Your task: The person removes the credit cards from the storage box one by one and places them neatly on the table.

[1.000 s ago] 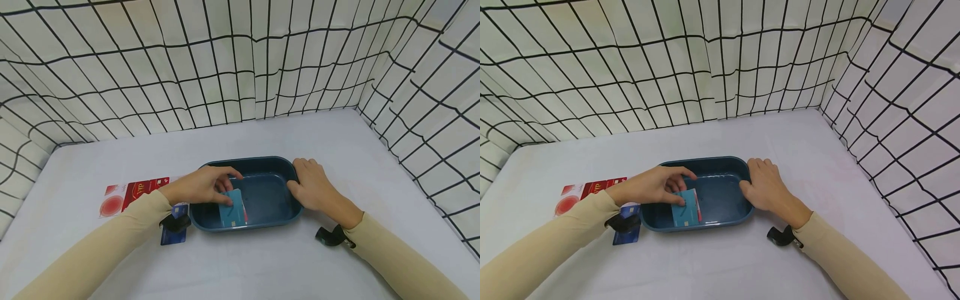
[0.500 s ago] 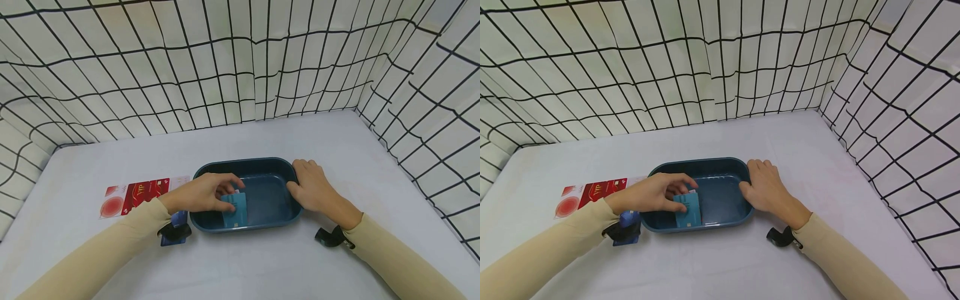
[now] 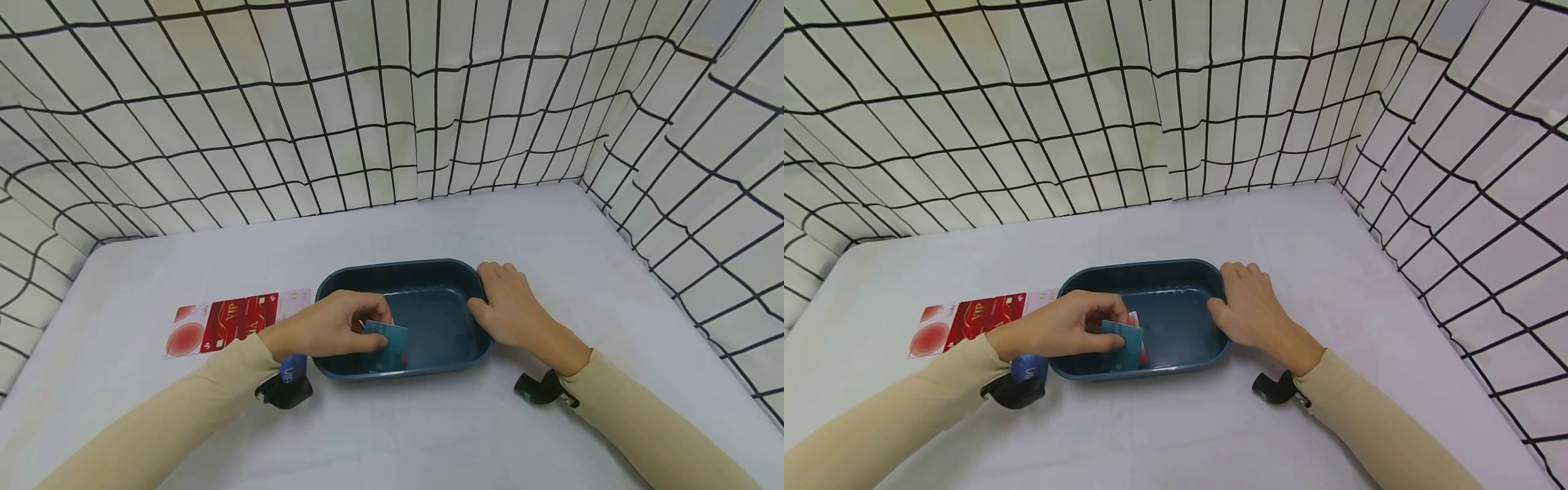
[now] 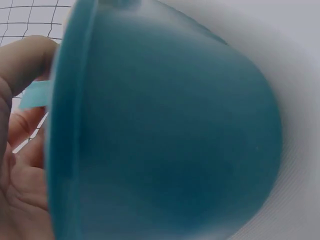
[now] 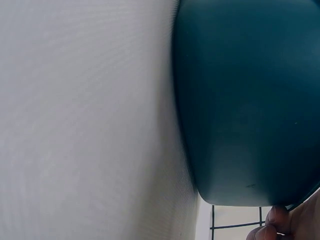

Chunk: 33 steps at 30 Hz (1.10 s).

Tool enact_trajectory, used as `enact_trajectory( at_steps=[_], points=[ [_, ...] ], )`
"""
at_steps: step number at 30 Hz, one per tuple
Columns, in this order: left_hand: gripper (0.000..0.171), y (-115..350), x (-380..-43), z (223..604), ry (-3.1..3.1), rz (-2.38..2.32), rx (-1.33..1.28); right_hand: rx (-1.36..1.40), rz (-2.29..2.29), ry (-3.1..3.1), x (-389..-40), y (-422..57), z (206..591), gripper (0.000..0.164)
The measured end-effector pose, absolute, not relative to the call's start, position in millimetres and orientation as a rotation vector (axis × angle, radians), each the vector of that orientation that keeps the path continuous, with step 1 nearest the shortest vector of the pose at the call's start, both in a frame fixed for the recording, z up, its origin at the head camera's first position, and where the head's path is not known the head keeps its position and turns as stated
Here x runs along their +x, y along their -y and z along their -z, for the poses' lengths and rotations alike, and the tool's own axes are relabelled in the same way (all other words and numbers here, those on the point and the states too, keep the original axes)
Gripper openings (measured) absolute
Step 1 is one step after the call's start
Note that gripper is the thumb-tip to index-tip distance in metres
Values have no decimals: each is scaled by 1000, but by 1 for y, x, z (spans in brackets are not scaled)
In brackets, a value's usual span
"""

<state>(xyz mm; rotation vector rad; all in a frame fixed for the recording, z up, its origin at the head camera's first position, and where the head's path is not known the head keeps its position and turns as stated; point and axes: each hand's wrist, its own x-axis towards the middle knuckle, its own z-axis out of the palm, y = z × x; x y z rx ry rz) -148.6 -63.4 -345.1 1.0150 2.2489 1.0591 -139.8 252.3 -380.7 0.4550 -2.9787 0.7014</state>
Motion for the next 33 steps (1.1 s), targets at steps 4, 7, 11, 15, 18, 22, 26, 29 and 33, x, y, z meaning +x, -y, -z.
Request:
enact_trajectory(
  at_steps=[4,7,11,15,18,22,26,29,33],
  points=[
    [19,63,-148,346,-2273,-1064,1009,452,-711,2978,-139,-252,382,9],
    [20,63,-148,346,-2261,-1049,1024,445,-721,2983,-139,-253,382,9],
    [21,60,-148,347,-2249,-1011,1036,435,-721,2989,-138,-253,382,9],
    [23,59,-150,348,-2258,-955,1026,429,-714,2995,-138,-253,382,10],
    [24,59,-150,348,-2254,-932,1009,429,-711,3000,-138,-253,382,11],
    [31,60,-150,350,-2233,-948,976,433,-713,3002,-138,-253,382,12],
    [30,60,-150,350,-2234,-962,972,442,-714,2996,-139,-253,381,13],
    [28,59,-151,349,-2244,-963,974,445,-711,2995,-139,-253,381,13],
    [31,59,-151,348,-2257,-965,963,446,-704,2999,-139,-253,381,13]
  ],
)
